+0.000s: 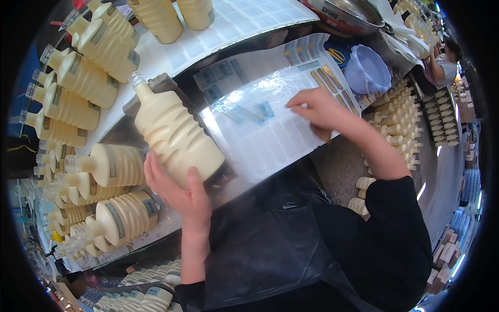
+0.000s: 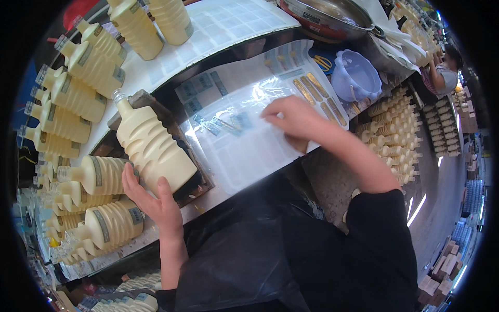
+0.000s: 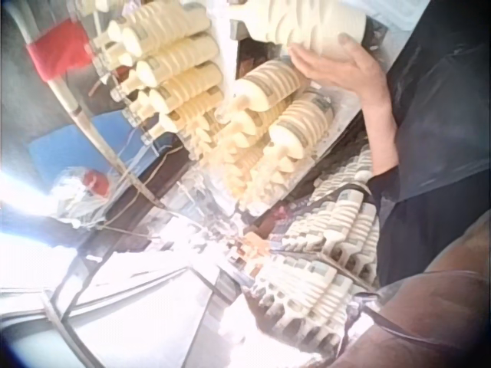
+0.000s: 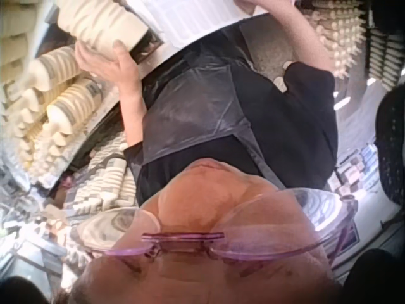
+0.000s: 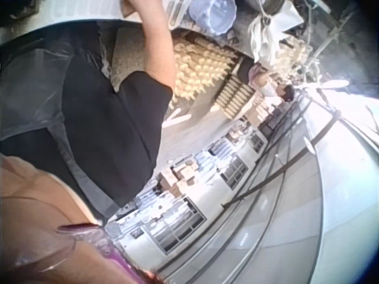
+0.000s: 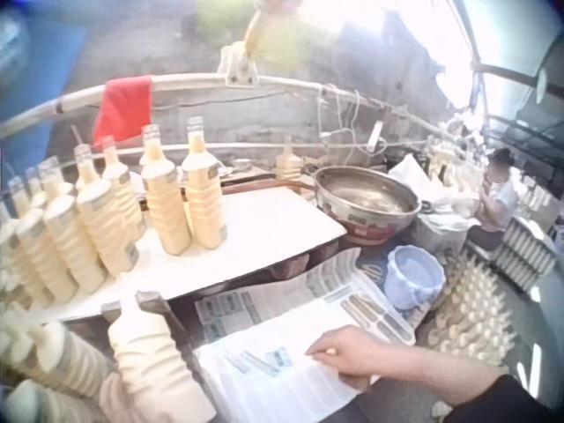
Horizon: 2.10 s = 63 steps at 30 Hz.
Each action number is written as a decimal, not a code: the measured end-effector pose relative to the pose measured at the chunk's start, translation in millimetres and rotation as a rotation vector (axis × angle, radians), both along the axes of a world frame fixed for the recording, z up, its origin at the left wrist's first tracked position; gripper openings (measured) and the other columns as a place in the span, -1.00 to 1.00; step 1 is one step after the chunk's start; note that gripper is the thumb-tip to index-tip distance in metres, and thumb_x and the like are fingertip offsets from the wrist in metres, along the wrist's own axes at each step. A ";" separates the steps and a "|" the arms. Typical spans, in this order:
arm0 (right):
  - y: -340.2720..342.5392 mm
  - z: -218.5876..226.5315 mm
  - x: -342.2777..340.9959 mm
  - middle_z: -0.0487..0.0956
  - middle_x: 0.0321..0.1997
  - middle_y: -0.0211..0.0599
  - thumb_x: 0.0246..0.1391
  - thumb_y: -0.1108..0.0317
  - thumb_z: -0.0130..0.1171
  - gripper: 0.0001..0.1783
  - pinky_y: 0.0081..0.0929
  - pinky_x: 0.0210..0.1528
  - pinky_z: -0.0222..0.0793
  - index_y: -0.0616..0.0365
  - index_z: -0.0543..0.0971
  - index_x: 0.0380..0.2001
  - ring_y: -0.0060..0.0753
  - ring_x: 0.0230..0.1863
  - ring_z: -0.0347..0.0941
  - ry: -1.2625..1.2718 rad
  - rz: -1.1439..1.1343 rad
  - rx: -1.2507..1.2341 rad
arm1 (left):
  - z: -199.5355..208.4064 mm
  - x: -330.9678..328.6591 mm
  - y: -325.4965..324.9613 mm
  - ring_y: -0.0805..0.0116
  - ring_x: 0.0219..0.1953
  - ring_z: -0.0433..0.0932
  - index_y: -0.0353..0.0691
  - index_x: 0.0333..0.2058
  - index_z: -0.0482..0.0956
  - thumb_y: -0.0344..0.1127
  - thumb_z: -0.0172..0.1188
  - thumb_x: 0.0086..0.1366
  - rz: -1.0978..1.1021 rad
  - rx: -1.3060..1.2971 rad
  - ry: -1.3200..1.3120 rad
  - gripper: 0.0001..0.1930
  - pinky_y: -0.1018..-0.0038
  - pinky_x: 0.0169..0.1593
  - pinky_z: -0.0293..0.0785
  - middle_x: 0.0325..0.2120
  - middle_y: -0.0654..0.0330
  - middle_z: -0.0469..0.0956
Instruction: The person applies rectangular labels to the bodies of cream-colored plastic bottles. They pick up each bottle, smooth the label onto the curved surface, and place the labeled bottle on a nearby tray. The process is repeated for multiple bottles.
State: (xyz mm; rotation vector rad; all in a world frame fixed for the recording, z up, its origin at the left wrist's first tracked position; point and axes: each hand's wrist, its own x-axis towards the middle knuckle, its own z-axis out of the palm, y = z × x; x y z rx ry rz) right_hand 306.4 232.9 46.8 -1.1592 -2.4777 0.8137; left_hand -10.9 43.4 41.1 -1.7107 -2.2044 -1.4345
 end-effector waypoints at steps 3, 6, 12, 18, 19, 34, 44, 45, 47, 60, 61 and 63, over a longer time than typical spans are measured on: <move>-20.5 -31.9 -22.5 0.64 -0.21 -0.12 0.18 0.38 0.18 -0.71 -0.19 -0.12 0.54 0.08 0.69 -0.04 -0.01 -0.20 0.62 -0.110 0.094 0.129 | 13.8 16.3 -3.0 -0.21 0.34 0.21 -0.36 0.30 0.32 -0.23 0.27 0.26 -0.030 0.011 0.140 -0.33 0.02 0.39 0.12 0.33 -0.20 0.19; -29.5 -29.4 -37.1 0.58 -0.24 -0.12 0.18 0.40 0.12 -0.62 -0.12 -0.16 0.53 0.07 0.62 0.08 0.00 -0.23 0.61 -0.358 0.094 0.159 | 17.5 25.8 -8.0 -0.22 0.34 0.22 -0.32 0.21 0.43 -0.27 0.31 0.22 -0.046 0.016 0.221 -0.41 -0.02 0.37 0.13 0.29 -0.19 0.26; -58.8 -33.7 -21.6 0.58 -0.24 -0.09 0.10 0.45 0.11 -0.49 -0.12 -0.23 0.55 0.15 0.53 0.17 0.02 -0.26 0.61 -0.531 -0.045 0.235 | 15.1 37.6 -10.3 -0.19 0.28 0.32 -0.26 0.09 0.56 -0.28 0.35 0.21 -0.100 0.032 0.312 -0.53 0.01 0.34 0.19 0.22 -0.14 0.39; -65.6 -41.6 -20.4 0.60 -0.31 -0.10 0.14 0.43 0.09 -0.54 -0.10 -0.25 0.54 0.15 0.56 0.14 0.01 -0.31 0.61 -0.490 -0.069 0.246 | 20.8 54.1 -3.5 -0.11 0.22 0.40 -0.15 -0.09 0.69 -0.35 0.38 0.05 -0.254 0.069 0.313 -0.63 0.02 0.31 0.20 0.08 0.00 0.51; -63.3 -39.0 -20.0 0.61 -0.33 -0.09 0.15 0.43 0.08 -0.55 -0.09 -0.24 0.54 0.15 0.57 0.14 0.02 -0.31 0.61 -0.484 -0.067 0.240 | 19.7 58.2 -1.5 -0.09 0.21 0.41 -0.13 -0.09 0.69 -0.35 0.38 0.05 -0.290 0.070 0.310 -0.63 0.02 0.31 0.20 0.07 0.02 0.51; -60.6 -42.2 5.6 0.62 -0.32 -0.08 0.17 0.44 0.08 -0.59 -0.07 -0.23 0.50 0.10 0.59 0.11 0.05 -0.30 0.59 -0.285 -0.093 0.172 | -5.3 89.0 15.7 0.05 0.10 0.51 -0.05 -0.11 0.67 -0.39 0.38 0.06 -0.497 -0.025 0.267 -0.65 -0.01 0.24 0.23 -0.03 0.15 0.58; -69.1 -38.5 -38.2 0.55 -0.30 -0.11 0.08 0.46 0.12 -0.39 -0.10 -0.35 0.50 0.11 0.48 0.27 0.01 -0.37 0.58 -0.374 0.039 0.184 | -8.9 87.2 24.8 0.12 -0.08 0.57 -0.13 -0.18 0.67 -0.45 0.35 0.02 -0.547 -0.016 0.221 -0.69 0.14 0.10 0.38 -0.22 0.19 0.62; -76.5 -37.0 -34.9 0.54 -0.30 -0.12 0.07 0.46 0.13 -0.39 -0.11 -0.36 0.50 0.12 0.48 0.26 0.01 -0.38 0.58 -0.387 0.054 0.169 | -11.3 85.4 24.2 0.12 -0.10 0.58 -0.14 -0.19 0.67 -0.46 0.35 0.03 -0.548 -0.007 0.206 -0.69 0.16 0.08 0.40 -0.24 0.18 0.62; -93.1 -34.6 -24.0 0.54 -0.31 -0.13 0.08 0.44 0.15 -0.40 -0.12 -0.37 0.51 0.13 0.49 0.25 -0.01 -0.40 0.58 -0.403 0.085 0.160 | -13.4 83.4 21.6 0.11 -0.12 0.58 -0.16 -0.20 0.67 -0.47 0.34 0.03 -0.553 0.002 0.184 -0.71 0.19 0.04 0.42 -0.27 0.17 0.63; -125.3 -31.8 0.1 0.52 -0.30 -0.13 0.24 0.23 0.19 -0.51 -0.13 -0.40 0.53 0.07 0.45 0.21 -0.05 -0.40 0.60 -0.397 0.062 0.151 | -22.4 93.1 12.0 0.02 -0.18 0.57 -0.26 -0.15 0.66 -0.47 0.33 0.10 -0.646 -0.089 0.012 -0.71 0.24 -0.11 0.51 -0.24 0.05 0.62; -130.8 -29.1 7.4 0.52 -0.29 -0.12 0.24 0.23 0.19 -0.51 -0.11 -0.38 0.54 0.06 0.42 0.21 -0.03 -0.38 0.62 -0.402 0.064 0.127 | -23.0 93.5 12.3 0.02 -0.19 0.57 -0.25 -0.14 0.66 -0.47 0.34 0.10 -0.649 -0.102 0.038 -0.70 0.23 -0.11 0.51 -0.24 0.05 0.61; -140.6 -24.3 16.1 0.54 -0.30 -0.12 0.23 0.25 0.21 -0.53 -0.12 -0.37 0.53 0.05 0.47 0.19 -0.04 -0.38 0.61 -0.421 0.037 0.148 | -25.9 94.4 13.6 0.01 -0.19 0.56 -0.25 -0.13 0.65 -0.46 0.35 0.09 -0.656 -0.101 0.092 -0.69 0.22 -0.11 0.51 -0.23 0.05 0.60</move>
